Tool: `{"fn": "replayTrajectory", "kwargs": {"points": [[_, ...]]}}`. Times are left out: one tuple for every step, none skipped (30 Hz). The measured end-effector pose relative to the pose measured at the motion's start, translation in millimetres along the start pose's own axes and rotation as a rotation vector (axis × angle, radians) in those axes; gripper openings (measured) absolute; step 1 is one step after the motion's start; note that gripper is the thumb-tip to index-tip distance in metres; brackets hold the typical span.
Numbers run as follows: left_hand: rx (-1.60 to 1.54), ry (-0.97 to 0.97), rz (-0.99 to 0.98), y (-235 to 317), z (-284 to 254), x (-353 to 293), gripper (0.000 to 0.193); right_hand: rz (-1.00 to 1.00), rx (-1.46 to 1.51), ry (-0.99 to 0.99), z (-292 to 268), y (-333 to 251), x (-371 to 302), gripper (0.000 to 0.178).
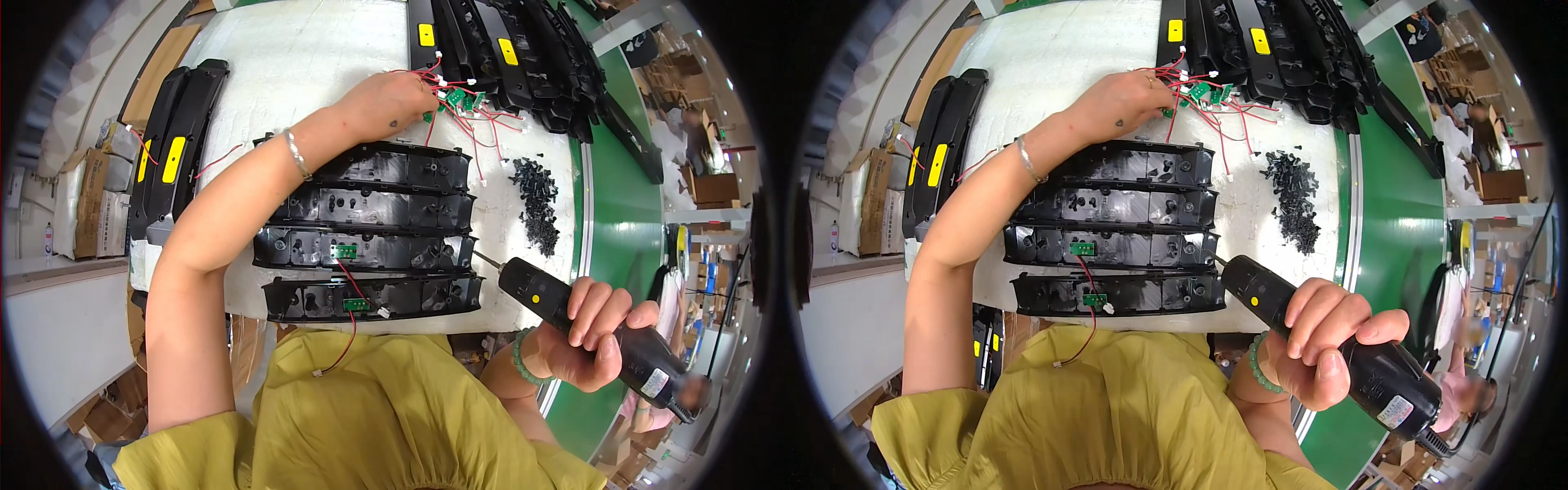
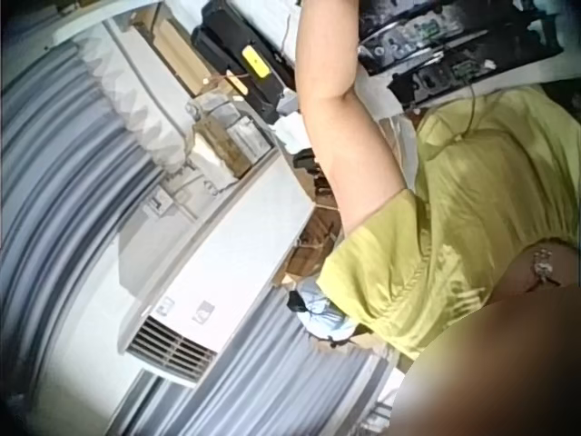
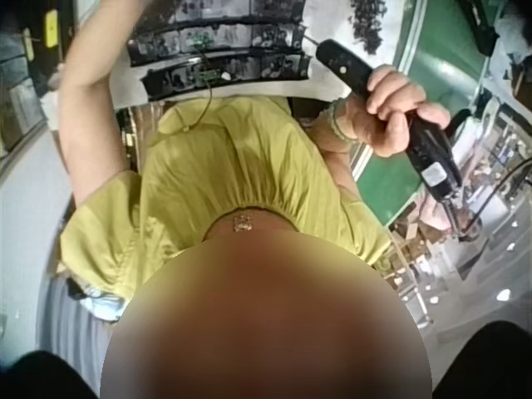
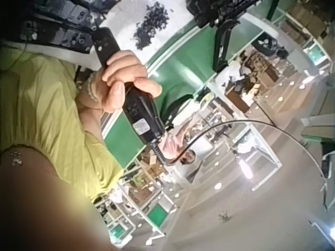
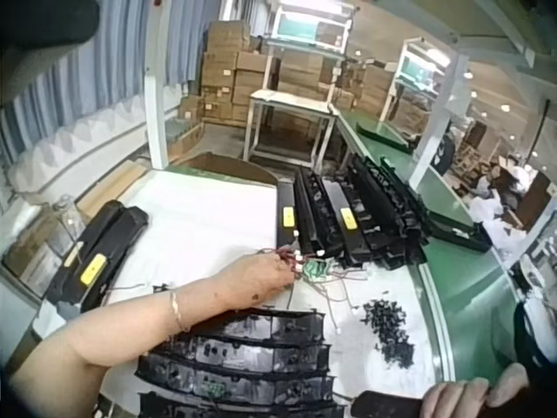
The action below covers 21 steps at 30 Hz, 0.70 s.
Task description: Screw green circuit boards into black plastic housings using an electric screwdriver.
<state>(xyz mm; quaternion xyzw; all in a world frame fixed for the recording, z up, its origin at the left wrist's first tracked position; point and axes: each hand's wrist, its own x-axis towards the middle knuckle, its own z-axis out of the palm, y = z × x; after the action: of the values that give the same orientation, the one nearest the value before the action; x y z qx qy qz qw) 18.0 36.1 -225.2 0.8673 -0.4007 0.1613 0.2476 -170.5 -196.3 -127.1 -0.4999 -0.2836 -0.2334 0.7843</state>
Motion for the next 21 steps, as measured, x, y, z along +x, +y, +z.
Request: {"fn": "replayTrajectory", "kwargs": {"points": [[0.091, -0.044, -0.051, 3, 1, 1, 0.009, 0.011, 0.009, -0.005, 0, 1, 0, 0.025], [0.182, -0.087, -0.103, 5, 0, 1, 0.009, 0.011, 0.016, -0.007, 0, 1, 0, 0.025], [0.188, -0.087, -0.107, 6, -2, 0, 0.009, 0.013, 0.02, -0.014, 0, 2, 0, 0.025], [0.207, -0.095, -0.099, 8, -5, 3, 0.014, 0.011, 0.017, -0.018, 0, 1, 0, 0.025], [0.227, -0.103, -0.092, 10, -8, 6, 0.02, 0.006, 0.016, -0.016, -2, 0, 0, 0.025], [0.23, -0.102, -0.088, 11, -13, 6, 0.02, 0.004, 0.014, -0.02, -4, -2, 0, 0.025], [0.175, -0.042, -0.095, 10, -22, 3, 0.021, 0.001, 0.016, -0.025, -4, 0, 0, 0.025], [0.115, 0.016, -0.096, 11, -32, 3, 0.023, -0.005, 0.014, -0.02, -5, 0, 0, 0.025], [-0.008, 0.019, -0.143, 12, -43, 6, 0.026, -0.002, 0.009, 0.0, -5, 1, 1, 0.025], [-0.008, 0.017, -0.14, 13, -57, 9, 0.026, 0.004, 0.005, 0.02, -5, 1, 1, 0.025], [-0.073, -0.006, -0.153, 14, -71, 12, 0.026, 0.003, 0.007, 0.021, -7, 1, 0, 0.025], [-0.138, -0.029, -0.167, 12, -79, 14, 0.026, 0.005, 0.004, 0.039, -9, 2, -1, 0.027], [-0.076, -0.046, -0.148, 6, -85, 16, 0.024, 0.007, 0.003, 0.054, -10, 2, -1, 0.03], [-0.073, -0.045, -0.15, 2, -90, 17, 0.024, 0.007, 0.006, 0.053, -9, 2, -1, 0.03], [-0.068, -0.055, -0.162, -1, -96, 19, 0.023, 0.005, 0.008, 0.047, -8, 1, -1, 0.03], [-0.057, -0.064, -0.179, -7, -103, 19, 0.022, 0.005, 0.017, 0.037, -7, 2, -1, 0.03], [-0.035, -0.16, 0.101, -19, -115, 21, 0.042, 0.005, 0.021, 0.034, -6, 2, -1, 0.03], [-0.032, -0.159, 0.097, -23, -112, 14, 0.042, 0.002, 0.02, 0.035, -6, 2, -1, 0.03], [-0.178, -0.116, -0.103, -8, -110, 11, 0.028, -0.002, 0.007, 0.043, -7, 2, -1, 0.03], [-0.32, -0.07, -0.304, 1, -111, 9, 0.015, -0.003, 0.005, 0.045, -8, 1, -2, 0.03], [-0.432, -0.009, -0.333, -2, -106, 5, 0.01, -0.007, 0.007, 0.051, -9, 1, -2, 0.03]]}}
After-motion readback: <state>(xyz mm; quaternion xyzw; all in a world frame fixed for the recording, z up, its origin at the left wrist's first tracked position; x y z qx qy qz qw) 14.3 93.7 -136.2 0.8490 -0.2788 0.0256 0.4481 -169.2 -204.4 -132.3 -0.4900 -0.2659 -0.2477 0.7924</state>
